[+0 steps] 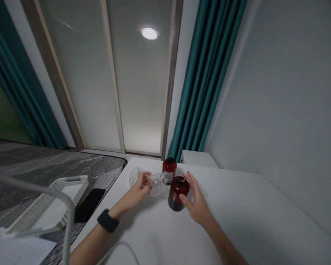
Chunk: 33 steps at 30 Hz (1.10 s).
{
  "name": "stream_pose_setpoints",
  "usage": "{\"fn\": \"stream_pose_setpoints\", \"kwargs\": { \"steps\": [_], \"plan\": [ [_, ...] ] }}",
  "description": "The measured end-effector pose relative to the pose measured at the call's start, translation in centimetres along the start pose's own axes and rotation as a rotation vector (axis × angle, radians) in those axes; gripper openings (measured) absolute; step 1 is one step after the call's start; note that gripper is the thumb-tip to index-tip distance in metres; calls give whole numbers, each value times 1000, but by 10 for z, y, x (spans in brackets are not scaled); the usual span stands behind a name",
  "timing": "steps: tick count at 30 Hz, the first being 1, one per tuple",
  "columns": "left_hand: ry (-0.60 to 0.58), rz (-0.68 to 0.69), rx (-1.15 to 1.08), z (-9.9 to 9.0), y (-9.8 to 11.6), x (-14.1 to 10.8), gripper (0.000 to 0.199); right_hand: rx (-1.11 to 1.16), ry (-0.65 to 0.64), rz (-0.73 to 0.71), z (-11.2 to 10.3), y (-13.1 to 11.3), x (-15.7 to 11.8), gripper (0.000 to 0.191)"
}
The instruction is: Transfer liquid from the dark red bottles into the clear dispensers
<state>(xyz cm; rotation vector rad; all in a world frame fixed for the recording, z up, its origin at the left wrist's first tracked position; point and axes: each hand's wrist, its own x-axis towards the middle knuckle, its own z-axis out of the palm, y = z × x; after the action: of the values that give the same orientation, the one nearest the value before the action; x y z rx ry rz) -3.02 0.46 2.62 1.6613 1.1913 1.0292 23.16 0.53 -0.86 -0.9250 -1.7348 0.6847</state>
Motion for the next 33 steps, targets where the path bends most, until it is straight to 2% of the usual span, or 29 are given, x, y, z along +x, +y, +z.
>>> {"fn": "stream_pose_setpoints", "kwargs": {
  "steps": [4, 9, 18, 24, 29, 33],
  "plan": [
    [-26, -8, 16, 9, -19, -5, 33, 37, 33, 21, 7, 5, -3, 79],
    [-78, -19, 36, 11, -27, -6, 33, 101, 69, 39, 13, 13, -5, 80],
    [-132, -38, 142, 10, -16, -8, 36, 60, 116, 46, 18, 12, 9, 81],
    [-231, 6, 219, 5, -1, -14, 28, -6, 101, 37, 19, 11, 26, 82],
    [-223, 16, 304, 5, -4, -14, 30, 25, 158, 46, 28, 12, 26, 82],
    [-201, 71, 393, 4, -10, -12, 30, 48, 202, -13, 33, 8, 21, 78]
  ]
}}
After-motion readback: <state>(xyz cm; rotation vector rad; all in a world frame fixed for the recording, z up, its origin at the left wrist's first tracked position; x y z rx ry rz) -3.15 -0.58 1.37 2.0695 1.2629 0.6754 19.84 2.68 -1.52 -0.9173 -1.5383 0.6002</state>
